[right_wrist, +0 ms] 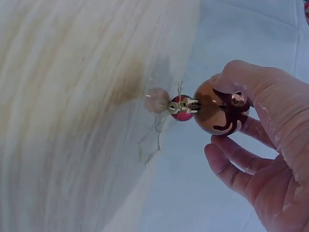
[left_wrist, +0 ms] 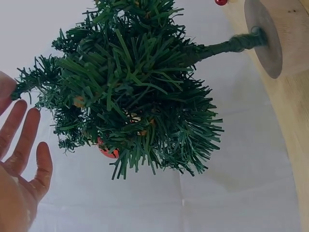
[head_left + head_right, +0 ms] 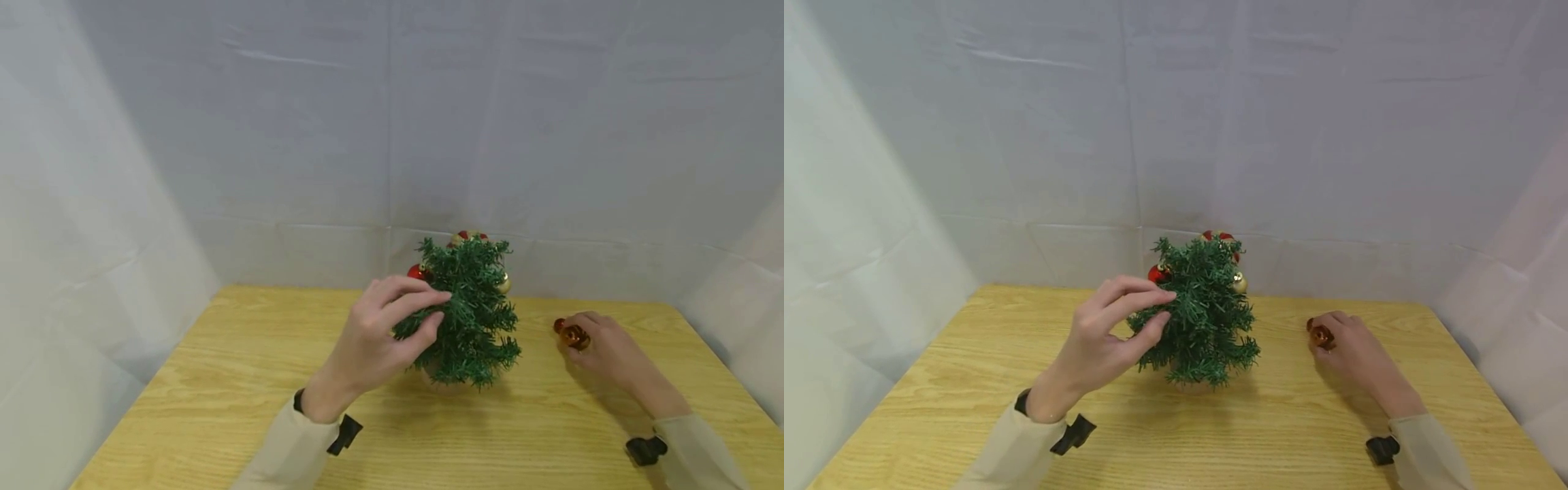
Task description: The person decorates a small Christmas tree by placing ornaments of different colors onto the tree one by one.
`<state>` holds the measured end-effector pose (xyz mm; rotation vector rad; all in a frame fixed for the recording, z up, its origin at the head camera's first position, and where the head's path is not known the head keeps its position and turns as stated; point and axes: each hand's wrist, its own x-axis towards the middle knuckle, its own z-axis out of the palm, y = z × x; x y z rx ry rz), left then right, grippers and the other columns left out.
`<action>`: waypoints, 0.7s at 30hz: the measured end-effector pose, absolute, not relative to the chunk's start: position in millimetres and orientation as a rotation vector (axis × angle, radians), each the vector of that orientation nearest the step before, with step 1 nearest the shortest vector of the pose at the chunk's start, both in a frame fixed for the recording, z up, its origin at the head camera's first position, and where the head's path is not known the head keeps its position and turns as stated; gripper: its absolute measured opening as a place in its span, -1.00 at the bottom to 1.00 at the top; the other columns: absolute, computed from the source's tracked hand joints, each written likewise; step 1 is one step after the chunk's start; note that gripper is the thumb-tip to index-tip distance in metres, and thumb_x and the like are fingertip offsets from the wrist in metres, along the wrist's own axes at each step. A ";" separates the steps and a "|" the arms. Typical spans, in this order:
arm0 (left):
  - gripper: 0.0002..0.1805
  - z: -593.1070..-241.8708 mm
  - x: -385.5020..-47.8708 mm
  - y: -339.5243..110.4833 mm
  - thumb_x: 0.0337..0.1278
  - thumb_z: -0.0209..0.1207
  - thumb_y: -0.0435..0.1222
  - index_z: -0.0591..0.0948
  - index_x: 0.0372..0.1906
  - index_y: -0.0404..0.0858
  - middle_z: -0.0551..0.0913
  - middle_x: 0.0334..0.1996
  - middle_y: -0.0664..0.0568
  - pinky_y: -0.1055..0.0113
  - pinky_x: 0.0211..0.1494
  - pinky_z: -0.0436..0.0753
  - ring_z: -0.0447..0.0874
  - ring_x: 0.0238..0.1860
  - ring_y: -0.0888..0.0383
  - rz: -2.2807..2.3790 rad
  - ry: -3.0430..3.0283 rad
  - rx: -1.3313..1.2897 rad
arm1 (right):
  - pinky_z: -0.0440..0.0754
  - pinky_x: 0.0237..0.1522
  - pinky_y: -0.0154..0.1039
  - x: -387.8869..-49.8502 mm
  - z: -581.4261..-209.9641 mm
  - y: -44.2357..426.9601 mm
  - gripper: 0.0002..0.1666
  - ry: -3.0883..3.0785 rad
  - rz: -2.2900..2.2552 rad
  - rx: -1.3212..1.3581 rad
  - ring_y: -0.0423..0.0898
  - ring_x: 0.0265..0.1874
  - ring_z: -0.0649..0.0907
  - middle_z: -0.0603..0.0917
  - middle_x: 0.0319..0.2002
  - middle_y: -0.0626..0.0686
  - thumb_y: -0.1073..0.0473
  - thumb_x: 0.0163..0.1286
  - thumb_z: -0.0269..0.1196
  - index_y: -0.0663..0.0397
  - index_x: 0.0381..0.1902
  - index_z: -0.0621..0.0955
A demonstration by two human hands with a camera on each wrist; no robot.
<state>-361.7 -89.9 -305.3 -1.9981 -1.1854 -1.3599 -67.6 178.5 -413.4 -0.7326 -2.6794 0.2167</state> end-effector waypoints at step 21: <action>-0.79 -308.1 -366.9 -93.2 0.39 0.23 -0.25 0.76 -0.03 -0.23 0.72 -0.11 -0.03 0.26 -0.11 0.58 0.68 -0.12 0.09 -1.417 -1.204 -2.004 | 0.68 -0.36 -0.46 -36.9 -397.1 165.0 -0.47 -2.348 0.374 -0.704 -0.66 -0.17 0.46 0.66 -0.04 0.20 0.37 0.14 0.51 0.14 0.08 0.62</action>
